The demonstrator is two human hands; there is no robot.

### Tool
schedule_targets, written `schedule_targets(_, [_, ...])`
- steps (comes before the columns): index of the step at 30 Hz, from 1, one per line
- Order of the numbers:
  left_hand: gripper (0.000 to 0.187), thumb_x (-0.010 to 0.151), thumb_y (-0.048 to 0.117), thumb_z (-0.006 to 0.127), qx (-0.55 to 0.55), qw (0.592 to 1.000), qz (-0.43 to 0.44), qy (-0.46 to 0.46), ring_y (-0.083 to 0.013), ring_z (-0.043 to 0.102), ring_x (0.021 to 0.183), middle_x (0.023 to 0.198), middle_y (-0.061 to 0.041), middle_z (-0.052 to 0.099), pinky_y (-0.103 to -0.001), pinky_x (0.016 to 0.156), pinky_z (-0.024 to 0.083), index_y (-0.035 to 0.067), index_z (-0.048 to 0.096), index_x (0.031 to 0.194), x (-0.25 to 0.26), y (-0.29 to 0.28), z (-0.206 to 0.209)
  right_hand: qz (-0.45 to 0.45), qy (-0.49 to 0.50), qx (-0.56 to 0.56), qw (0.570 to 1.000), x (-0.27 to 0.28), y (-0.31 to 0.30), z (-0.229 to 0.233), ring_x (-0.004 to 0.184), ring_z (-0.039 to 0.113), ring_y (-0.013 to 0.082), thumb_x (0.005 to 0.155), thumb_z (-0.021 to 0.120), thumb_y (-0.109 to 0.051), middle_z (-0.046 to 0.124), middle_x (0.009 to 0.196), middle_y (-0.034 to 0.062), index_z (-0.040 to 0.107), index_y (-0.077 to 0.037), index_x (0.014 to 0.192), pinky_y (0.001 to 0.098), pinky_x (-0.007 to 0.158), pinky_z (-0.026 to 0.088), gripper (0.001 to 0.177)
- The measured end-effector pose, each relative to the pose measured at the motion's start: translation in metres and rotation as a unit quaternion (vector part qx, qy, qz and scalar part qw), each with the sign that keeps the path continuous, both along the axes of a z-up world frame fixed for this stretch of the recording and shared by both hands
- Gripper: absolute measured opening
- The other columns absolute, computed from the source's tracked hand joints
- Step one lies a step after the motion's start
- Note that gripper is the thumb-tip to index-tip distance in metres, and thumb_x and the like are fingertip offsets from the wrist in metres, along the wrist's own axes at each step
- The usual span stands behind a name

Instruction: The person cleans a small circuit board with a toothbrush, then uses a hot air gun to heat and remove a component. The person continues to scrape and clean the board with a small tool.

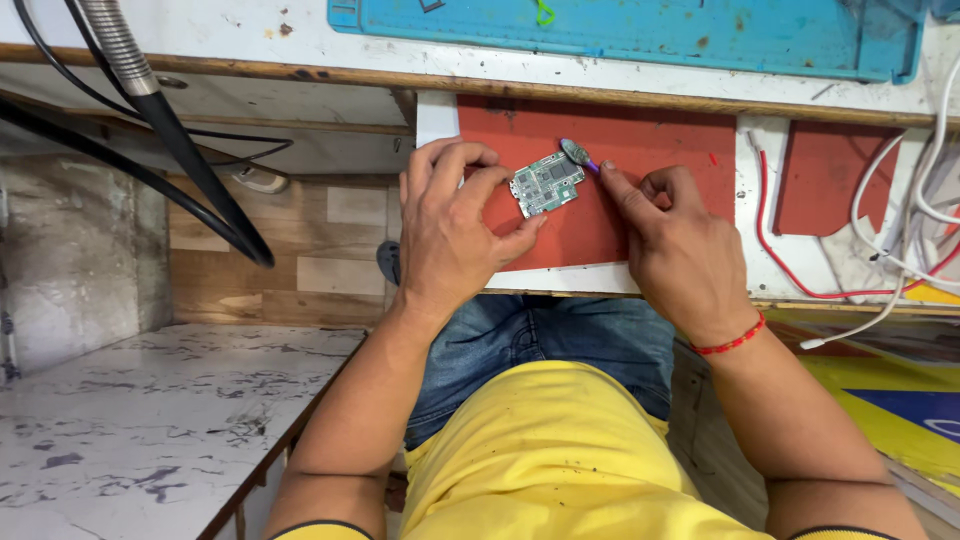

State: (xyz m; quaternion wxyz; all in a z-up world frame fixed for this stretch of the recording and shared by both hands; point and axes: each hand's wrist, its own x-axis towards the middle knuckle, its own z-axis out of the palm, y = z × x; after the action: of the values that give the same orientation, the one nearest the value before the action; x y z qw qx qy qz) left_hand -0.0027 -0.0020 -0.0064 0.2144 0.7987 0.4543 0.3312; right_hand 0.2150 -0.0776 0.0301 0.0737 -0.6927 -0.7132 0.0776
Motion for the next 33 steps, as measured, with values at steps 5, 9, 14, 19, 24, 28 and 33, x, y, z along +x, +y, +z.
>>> schedule_targets(5, [0.041, 0.069, 0.029, 0.094, -0.012, 1.0, 0.005, 0.008, -0.0306, 0.052, 0.12, 0.116, -0.005, 0.062, -0.049, 0.101, 0.043, 0.008, 0.076, 0.1, -0.003, 0.0, 0.002, 0.081, 0.053, 0.006, 0.995, 0.001, -0.003, -0.004, 0.064, 0.066, 0.0323, 0.086, 0.063, -0.002, 0.065, 0.105, 0.0106, 0.066, -0.021, 0.141, 0.0431, 0.053, 0.053, 0.058])
schedule_targets(9, [0.041, 0.071, 0.03, 0.093, 0.001, 1.0, 0.002, -0.001, -0.0309, 0.051, 0.12, 0.116, -0.004, 0.061, -0.049, 0.103, 0.043, 0.008, 0.076, 0.101, 0.002, 0.001, 0.001, 0.044, 0.019, 0.039, 0.998, 0.002, 0.0, -0.002, 0.067, 0.066, 0.0326, 0.09, 0.062, -0.001, 0.065, 0.107, 0.0118, 0.065, -0.018, 0.143, 0.0433, 0.057, 0.054, 0.055])
schedule_targets(14, [0.042, 0.07, 0.03, 0.093, -0.007, 1.0, -0.003, 0.002, -0.0305, 0.052, 0.119, 0.115, -0.004, 0.062, -0.049, 0.102, 0.043, 0.008, 0.076, 0.1, -0.001, 0.001, 0.004, 0.047, 0.019, 0.027, 0.998, -0.009, 0.007, 0.006, 0.066, 0.066, 0.033, 0.09, 0.062, -0.001, 0.065, 0.105, 0.0112, 0.068, -0.019, 0.14, 0.0434, 0.053, 0.053, 0.053])
schedule_targets(19, [0.043, 0.069, 0.028, 0.093, -0.012, 1.0, 0.007, -0.001, -0.0306, 0.052, 0.12, 0.116, -0.004, 0.062, -0.049, 0.102, 0.042, 0.008, 0.073, 0.103, -0.002, 0.002, 0.005, 0.106, 0.056, 0.004, 0.993, -0.01, 0.009, 0.004, 0.064, 0.066, 0.033, 0.085, 0.061, 0.0, 0.065, 0.104, 0.0109, 0.068, -0.02, 0.138, 0.044, 0.052, 0.053, 0.057])
schedule_targets(24, [0.047, 0.069, 0.028, 0.093, -0.011, 1.0, 0.005, 0.003, -0.0311, 0.052, 0.119, 0.115, -0.005, 0.061, -0.05, 0.102, 0.042, 0.009, 0.071, 0.106, 0.0, 0.002, 0.004, 0.047, 0.027, 0.037, 0.998, -0.004, 0.005, -0.003, 0.068, 0.066, 0.0332, 0.09, 0.06, 0.001, 0.063, 0.107, 0.011, 0.066, -0.019, 0.142, 0.044, 0.055, 0.053, 0.056])
schedule_targets(28, [0.045, 0.069, 0.027, 0.092, -0.012, 1.0, -0.001, -0.002, -0.0306, 0.052, 0.12, 0.115, -0.004, 0.062, -0.049, 0.101, 0.042, 0.008, 0.073, 0.105, 0.0, 0.002, 0.005, 0.066, 0.037, -0.022, 0.997, -0.007, 0.004, -0.003, 0.064, 0.066, 0.0329, 0.088, 0.064, -0.004, 0.064, 0.102, 0.0096, 0.066, -0.021, 0.139, 0.0452, 0.049, 0.052, 0.053])
schedule_targets(33, [0.042, 0.069, 0.027, 0.092, -0.01, 1.0, 0.004, -0.001, -0.0303, 0.052, 0.119, 0.115, -0.004, 0.062, -0.049, 0.1, 0.043, 0.008, 0.075, 0.103, -0.002, 0.001, 0.003, 0.132, 0.069, -0.002, 0.989, -0.008, 0.003, -0.004, 0.068, 0.066, 0.0322, 0.085, 0.062, -0.001, 0.063, 0.105, 0.011, 0.065, -0.019, 0.14, 0.0444, 0.055, 0.054, 0.058])
